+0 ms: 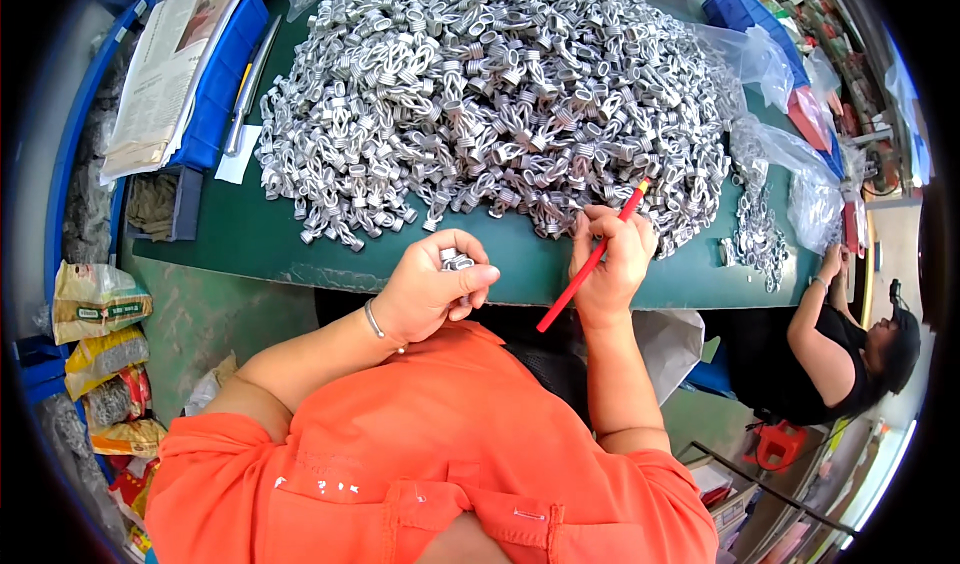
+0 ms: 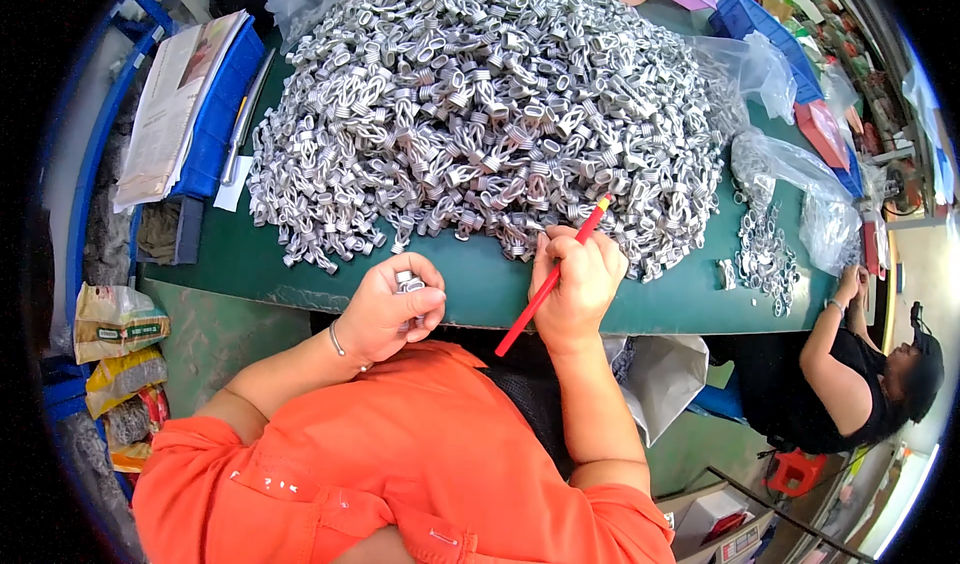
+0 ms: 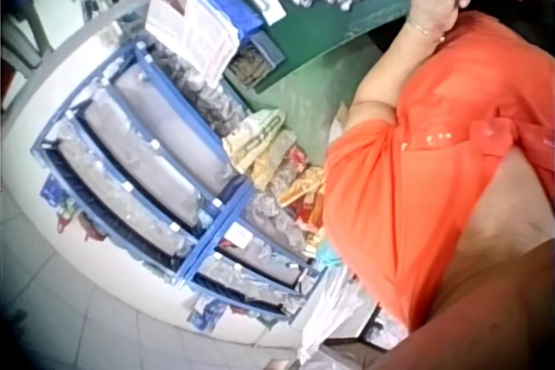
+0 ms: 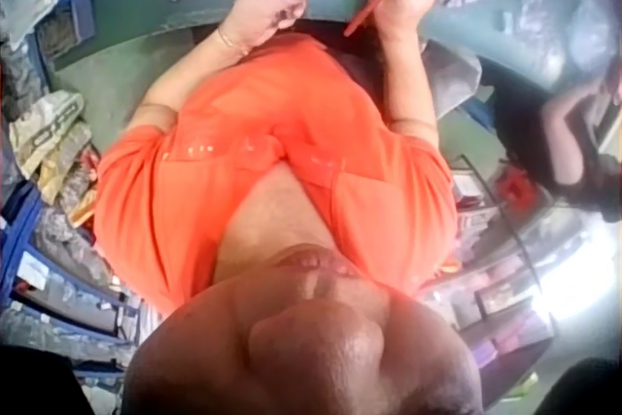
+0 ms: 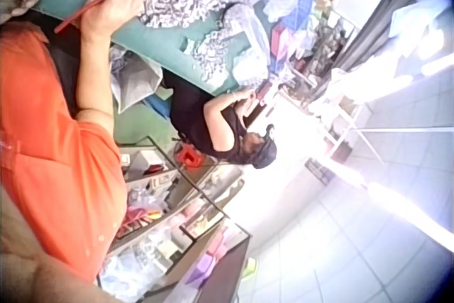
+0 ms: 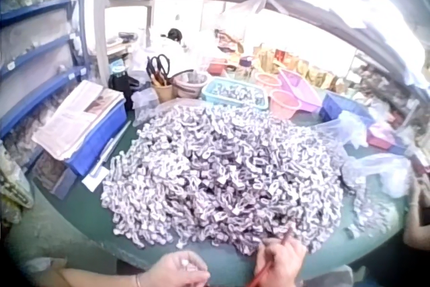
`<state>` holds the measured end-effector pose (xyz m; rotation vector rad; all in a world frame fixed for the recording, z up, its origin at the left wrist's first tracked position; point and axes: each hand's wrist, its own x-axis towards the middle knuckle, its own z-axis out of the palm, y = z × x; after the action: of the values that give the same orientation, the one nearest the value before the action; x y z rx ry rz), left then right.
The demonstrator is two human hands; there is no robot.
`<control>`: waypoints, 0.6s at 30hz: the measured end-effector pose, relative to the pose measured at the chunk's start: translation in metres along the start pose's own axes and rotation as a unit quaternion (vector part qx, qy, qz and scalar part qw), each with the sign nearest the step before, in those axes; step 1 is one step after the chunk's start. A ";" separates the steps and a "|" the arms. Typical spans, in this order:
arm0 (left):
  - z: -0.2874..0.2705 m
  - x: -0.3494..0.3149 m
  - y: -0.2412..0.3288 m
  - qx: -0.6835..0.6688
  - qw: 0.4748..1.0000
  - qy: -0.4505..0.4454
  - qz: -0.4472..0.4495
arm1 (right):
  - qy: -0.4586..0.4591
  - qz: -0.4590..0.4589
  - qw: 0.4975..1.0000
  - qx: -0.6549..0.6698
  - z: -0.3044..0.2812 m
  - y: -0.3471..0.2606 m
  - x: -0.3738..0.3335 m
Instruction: The person picks up metal clips from a pile on a workbench and connects them together by hand using a pencil to guide and position the pieces.
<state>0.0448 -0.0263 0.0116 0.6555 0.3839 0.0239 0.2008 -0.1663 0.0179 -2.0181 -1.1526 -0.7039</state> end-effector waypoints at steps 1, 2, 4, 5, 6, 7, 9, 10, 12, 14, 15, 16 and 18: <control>0.001 0.000 0.000 0.064 0.998 0.017 -0.003 | 0.000 0.001 1.000 0.000 -0.001 0.000 0.000; 0.004 0.001 -0.002 0.076 0.997 0.031 0.015 | 0.009 -0.024 0.999 0.027 -0.001 0.000 -0.001; 0.012 0.001 0.000 0.092 0.994 0.047 0.024 | 0.010 -0.079 0.992 0.101 -0.002 -0.005 -0.002; 0.015 0.001 0.001 0.108 0.992 0.063 0.033 | -0.016 -0.100 0.985 0.139 -0.004 -0.010 -0.002; 0.015 0.003 0.001 0.109 0.992 0.057 0.037 | -0.033 -0.116 0.981 0.153 -0.004 -0.016 -0.003; 0.015 0.004 0.000 0.109 0.992 0.060 0.035 | -0.050 -0.132 0.976 0.167 -0.004 -0.021 -0.006; 0.012 0.005 0.000 0.155 0.984 0.074 0.036 | -0.047 -0.130 0.974 0.182 -0.002 -0.025 -0.011; 0.010 0.005 0.000 0.146 0.986 0.075 0.041 | -0.055 -0.124 0.970 0.201 -0.002 -0.025 -0.012; 0.010 0.002 0.002 0.146 0.985 0.078 0.047 | -0.081 -0.081 0.958 0.262 -0.006 -0.029 -0.009; 0.011 0.001 0.003 0.141 0.985 0.073 0.063 | -0.030 0.030 0.921 0.387 -0.002 -0.027 -0.017; 0.010 0.000 0.004 0.142 0.985 0.074 0.061 | 0.003 0.092 0.902 0.422 -0.001 -0.029 -0.021; 0.009 -0.001 0.004 0.151 0.984 0.068 0.068 | -0.025 0.142 0.894 0.425 -0.002 -0.029 -0.023; 0.009 -0.003 0.005 0.160 0.982 0.063 0.073 | -0.052 0.249 0.837 0.484 -0.004 -0.034 -0.022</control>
<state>0.0457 -0.0278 0.0225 1.0029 0.4667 0.1459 0.1602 -0.1682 0.0144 -1.3482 -0.7262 0.2553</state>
